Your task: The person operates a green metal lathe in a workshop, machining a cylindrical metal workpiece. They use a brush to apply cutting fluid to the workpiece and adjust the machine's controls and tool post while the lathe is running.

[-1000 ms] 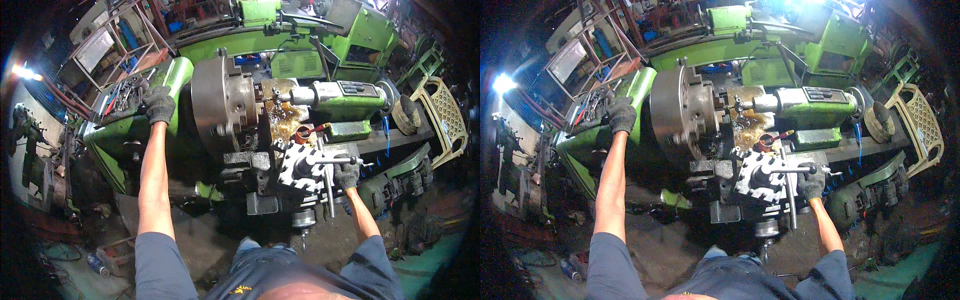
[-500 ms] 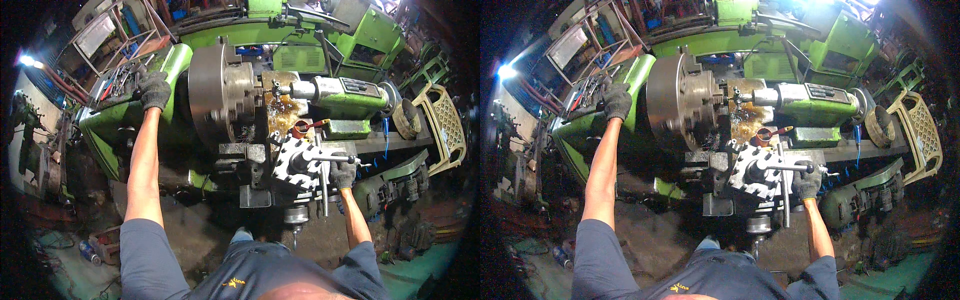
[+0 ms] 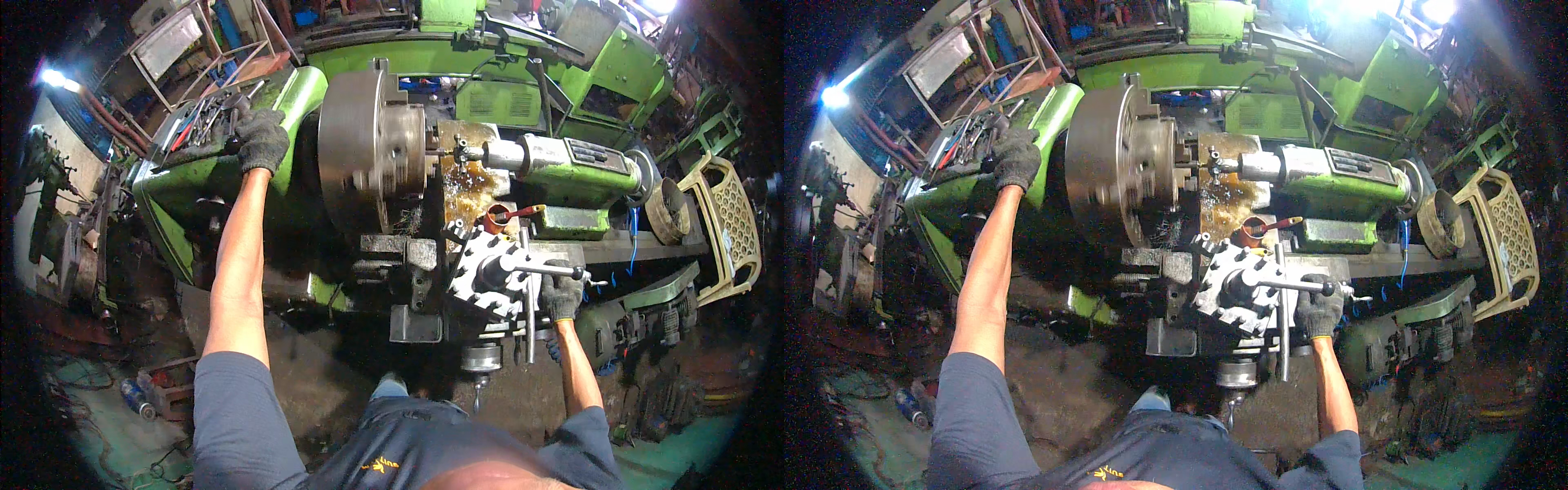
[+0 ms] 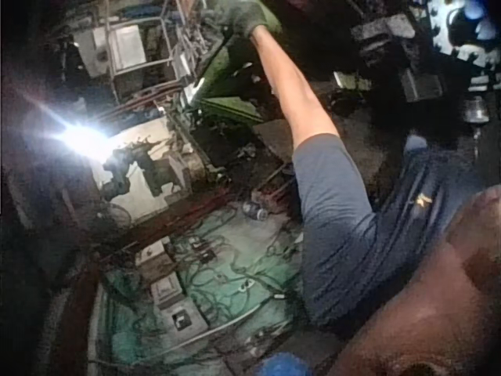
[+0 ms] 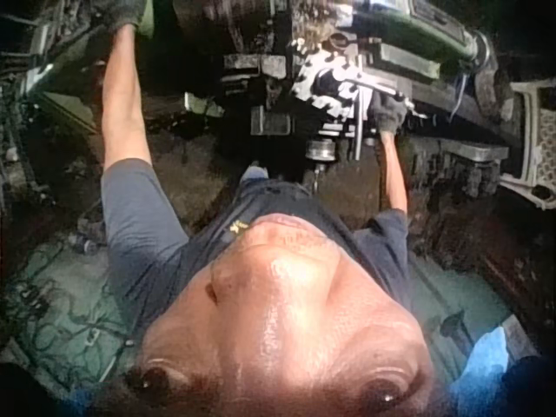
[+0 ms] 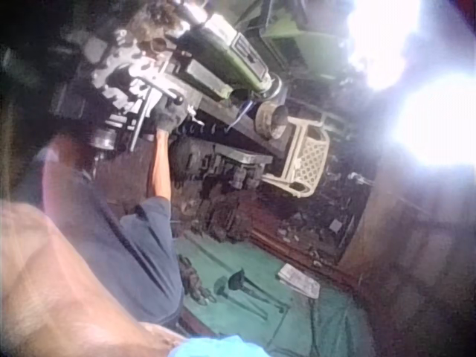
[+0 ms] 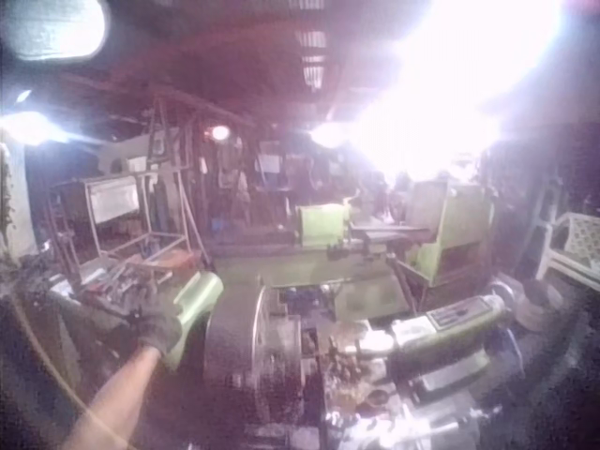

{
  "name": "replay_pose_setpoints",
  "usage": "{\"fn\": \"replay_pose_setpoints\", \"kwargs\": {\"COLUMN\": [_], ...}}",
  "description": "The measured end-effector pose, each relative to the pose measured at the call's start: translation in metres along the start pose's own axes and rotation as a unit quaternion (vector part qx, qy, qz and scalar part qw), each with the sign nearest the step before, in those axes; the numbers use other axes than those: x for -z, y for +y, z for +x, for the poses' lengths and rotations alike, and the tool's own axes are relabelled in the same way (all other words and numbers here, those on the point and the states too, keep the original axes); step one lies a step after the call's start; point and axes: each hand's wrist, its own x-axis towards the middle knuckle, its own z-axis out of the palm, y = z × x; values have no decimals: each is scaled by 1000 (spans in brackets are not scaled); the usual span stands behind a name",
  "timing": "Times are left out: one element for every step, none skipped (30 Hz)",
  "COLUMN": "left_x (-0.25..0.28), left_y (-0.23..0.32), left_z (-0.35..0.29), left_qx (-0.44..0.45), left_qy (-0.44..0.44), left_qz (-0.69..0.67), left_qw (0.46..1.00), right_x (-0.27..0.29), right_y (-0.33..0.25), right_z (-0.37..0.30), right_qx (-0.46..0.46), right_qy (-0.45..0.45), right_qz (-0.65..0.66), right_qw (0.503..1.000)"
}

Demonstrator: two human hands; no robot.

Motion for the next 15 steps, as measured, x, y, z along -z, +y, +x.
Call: {"fn": "replay_pose_setpoints", "kwargs": {"left_x": [0,-1,-1,-2,-3,-5,-6,-6,-7,-6,-5,-6,-7,-8,-8], "left_y": [2,4,5,5,5,3,1,-1,-3,-2,0,1,1,1,0], "left_z": [1,4,5,3,2,2,3,3,1,0,-1,0,0,0,-1], "left_qx": [-4,1,0,0,0,-2,-4,-5,-8,-10,-13,-7,-1,5,3], "left_qy": [-4,-25,-18,-14,-9,-7,-6,-5,3,9,16,7,-1,-10,-7], "left_qz": [-4,16,12,10,7,8,10,12,8,0,-8,0,9,18,10], "left_qw": [1000,1000,1000,1000,1000,1000,1000,1000,1000,1000,1000,1000,1000,1000,1000], "right_x": [1,1,1,2,2,2,1,0,0,3,5,6,7,7,6], "right_y": [0,1,2,1,1,1,1,0,0,-2,-4,-5,-7,-7,-4], "right_z": [-1,-1,-1,-1,-2,-1,-1,-1,-1,0,0,1,1,1,0], "right_qx": [-2,7,5,3,1,3,6,8,11,12,13,15,17,20,20], "right_qy": [-6,7,9,9,9,12,14,16,14,12,10,13,16,20,17], "right_qz": [-7,2,-1,-2,-4,0,5,10,9,6,4,0,-4,-7,-4], "right_qw": [1000,1000,1000,1000,1000,1000,1000,1000,1000,1000,1000,1000,1000,1000,1000]}}
